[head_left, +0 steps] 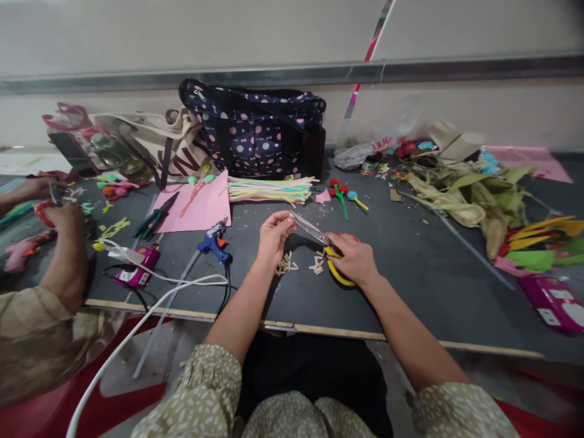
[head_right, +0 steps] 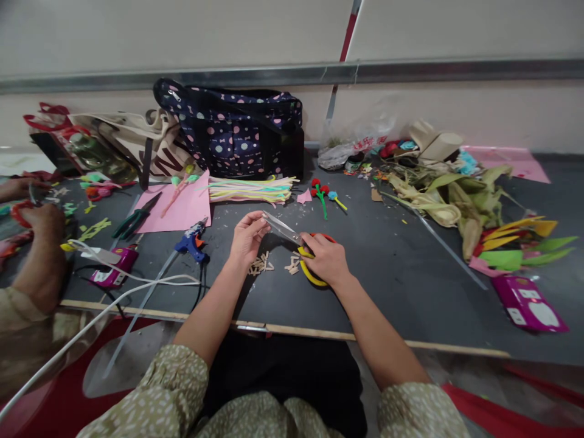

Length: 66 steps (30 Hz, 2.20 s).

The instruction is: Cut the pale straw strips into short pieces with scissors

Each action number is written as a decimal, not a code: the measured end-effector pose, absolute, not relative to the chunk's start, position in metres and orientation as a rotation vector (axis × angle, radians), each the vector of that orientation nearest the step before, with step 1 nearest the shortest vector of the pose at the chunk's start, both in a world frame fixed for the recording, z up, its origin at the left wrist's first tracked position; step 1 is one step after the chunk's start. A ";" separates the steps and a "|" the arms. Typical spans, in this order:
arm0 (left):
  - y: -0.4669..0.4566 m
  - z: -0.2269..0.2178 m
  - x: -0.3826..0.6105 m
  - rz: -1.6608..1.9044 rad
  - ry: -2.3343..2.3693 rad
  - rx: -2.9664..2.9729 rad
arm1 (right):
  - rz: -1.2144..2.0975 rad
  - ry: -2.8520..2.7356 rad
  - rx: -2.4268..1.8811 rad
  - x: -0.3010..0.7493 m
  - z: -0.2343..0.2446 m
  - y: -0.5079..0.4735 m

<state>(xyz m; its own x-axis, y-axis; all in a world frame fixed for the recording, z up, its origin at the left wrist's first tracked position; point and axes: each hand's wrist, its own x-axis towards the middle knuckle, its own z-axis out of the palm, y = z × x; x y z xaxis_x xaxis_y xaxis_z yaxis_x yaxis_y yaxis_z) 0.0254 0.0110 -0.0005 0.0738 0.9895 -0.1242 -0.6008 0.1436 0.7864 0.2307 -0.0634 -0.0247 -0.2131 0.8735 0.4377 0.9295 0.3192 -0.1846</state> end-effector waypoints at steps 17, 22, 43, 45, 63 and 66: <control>0.011 -0.002 0.026 1.325 0.782 0.639 | -0.160 -2.153 -1.622 0.231 -0.026 -0.064; 0.011 -0.002 0.027 1.314 0.763 0.612 | -0.159 -2.160 -1.613 0.230 -0.025 -0.064; 0.014 -0.004 0.025 1.293 0.796 0.593 | -0.049 -2.077 -1.696 0.233 -0.026 -0.063; 0.014 -0.005 0.024 1.288 0.794 0.584 | -0.086 -2.044 -1.780 0.235 -0.023 -0.063; 0.014 -0.002 0.022 1.266 0.750 0.544 | -0.150 -2.087 -1.702 0.232 -0.021 -0.063; 0.015 -0.002 0.022 1.262 0.739 0.558 | -0.158 -2.092 -1.695 0.232 -0.021 -0.063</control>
<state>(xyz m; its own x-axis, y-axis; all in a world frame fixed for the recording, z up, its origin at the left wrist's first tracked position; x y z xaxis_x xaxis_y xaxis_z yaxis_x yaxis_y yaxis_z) 0.0216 0.0151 -0.0025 0.1321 0.9736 -0.1864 -0.6390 0.2274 0.7349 0.2316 -0.0630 -0.0214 -0.1513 0.9022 0.4039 0.9526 0.2422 -0.1840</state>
